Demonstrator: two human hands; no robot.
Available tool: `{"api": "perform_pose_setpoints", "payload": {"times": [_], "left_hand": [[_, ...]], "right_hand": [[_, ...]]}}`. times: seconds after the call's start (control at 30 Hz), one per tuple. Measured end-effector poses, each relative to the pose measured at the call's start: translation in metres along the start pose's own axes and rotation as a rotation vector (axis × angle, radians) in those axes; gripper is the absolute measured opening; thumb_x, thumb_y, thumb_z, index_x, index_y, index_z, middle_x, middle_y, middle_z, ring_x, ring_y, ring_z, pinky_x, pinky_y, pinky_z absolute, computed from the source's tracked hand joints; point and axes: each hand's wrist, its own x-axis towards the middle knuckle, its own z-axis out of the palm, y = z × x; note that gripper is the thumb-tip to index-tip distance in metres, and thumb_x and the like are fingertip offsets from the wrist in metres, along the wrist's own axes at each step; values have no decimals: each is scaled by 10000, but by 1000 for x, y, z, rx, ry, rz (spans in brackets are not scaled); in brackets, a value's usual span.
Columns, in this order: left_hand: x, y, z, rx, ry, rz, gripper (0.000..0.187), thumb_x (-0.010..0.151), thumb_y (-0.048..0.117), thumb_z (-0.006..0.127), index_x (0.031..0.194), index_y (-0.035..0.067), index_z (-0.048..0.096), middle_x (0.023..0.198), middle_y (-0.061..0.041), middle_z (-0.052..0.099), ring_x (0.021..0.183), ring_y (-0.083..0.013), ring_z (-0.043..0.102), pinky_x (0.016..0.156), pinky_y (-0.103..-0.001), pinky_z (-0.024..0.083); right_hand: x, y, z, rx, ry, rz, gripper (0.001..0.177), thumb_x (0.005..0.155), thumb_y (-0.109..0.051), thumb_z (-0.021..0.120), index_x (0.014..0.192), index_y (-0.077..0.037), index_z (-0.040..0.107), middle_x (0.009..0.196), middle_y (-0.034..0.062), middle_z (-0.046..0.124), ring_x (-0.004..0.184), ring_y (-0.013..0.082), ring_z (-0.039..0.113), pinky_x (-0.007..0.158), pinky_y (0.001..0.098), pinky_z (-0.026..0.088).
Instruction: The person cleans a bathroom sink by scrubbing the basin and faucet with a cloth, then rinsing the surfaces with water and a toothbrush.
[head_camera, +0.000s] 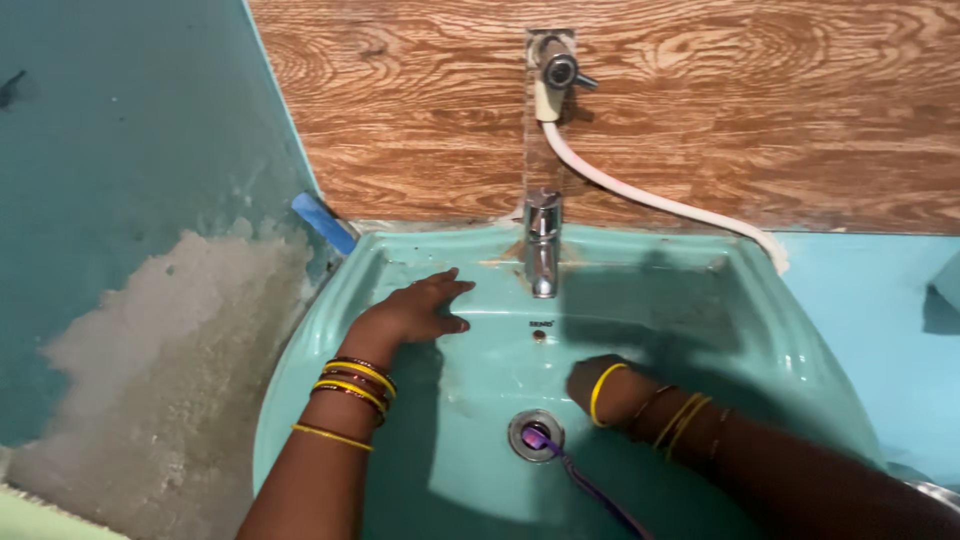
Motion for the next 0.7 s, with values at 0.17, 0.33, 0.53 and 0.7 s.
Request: {"api": "perform_pose_setpoints", "payload": {"times": [0.17, 0.33, 0.53, 0.7], "left_hand": [[7, -17, 2, -26, 6, 11, 753, 839, 414, 755, 1513, 232, 475, 1656, -108, 298, 1494, -312, 352, 1190, -407, 328], [7, -26, 1, -11, 60, -2, 704, 832, 399, 768, 1460, 173, 544, 1574, -138, 444, 1457, -317, 420, 1185, -387, 346], [-36, -30, -9, 20, 11, -282, 591, 878, 427, 698, 1391, 137, 652, 1466, -157, 643, 1351, -331, 587, 1134, -402, 456], [-118, -54, 33, 98, 263, -149, 779, 761, 246, 790, 1446, 17, 499, 1567, -187, 383, 1371, -325, 476, 1094, -406, 420]], "right_hand": [[-13, 0, -42, 279, -223, -115, 196, 827, -192, 737, 890, -7, 742, 864, 164, 702, 828, 361, 680, 757, 465, 546], [-1, -39, -54, 615, 327, -429, 225, 735, -116, 696, 944, -34, 675, 849, 173, 700, 810, 374, 678, 720, 457, 536], [-4, -53, -60, 577, 345, -247, 123, 865, -145, 655, 943, -56, 687, 883, 166, 715, 869, 381, 669, 749, 473, 509], [10, -62, -50, 524, 270, -152, 125, 876, -159, 658, 961, -72, 690, 929, 158, 723, 930, 372, 682, 808, 470, 517]]}}
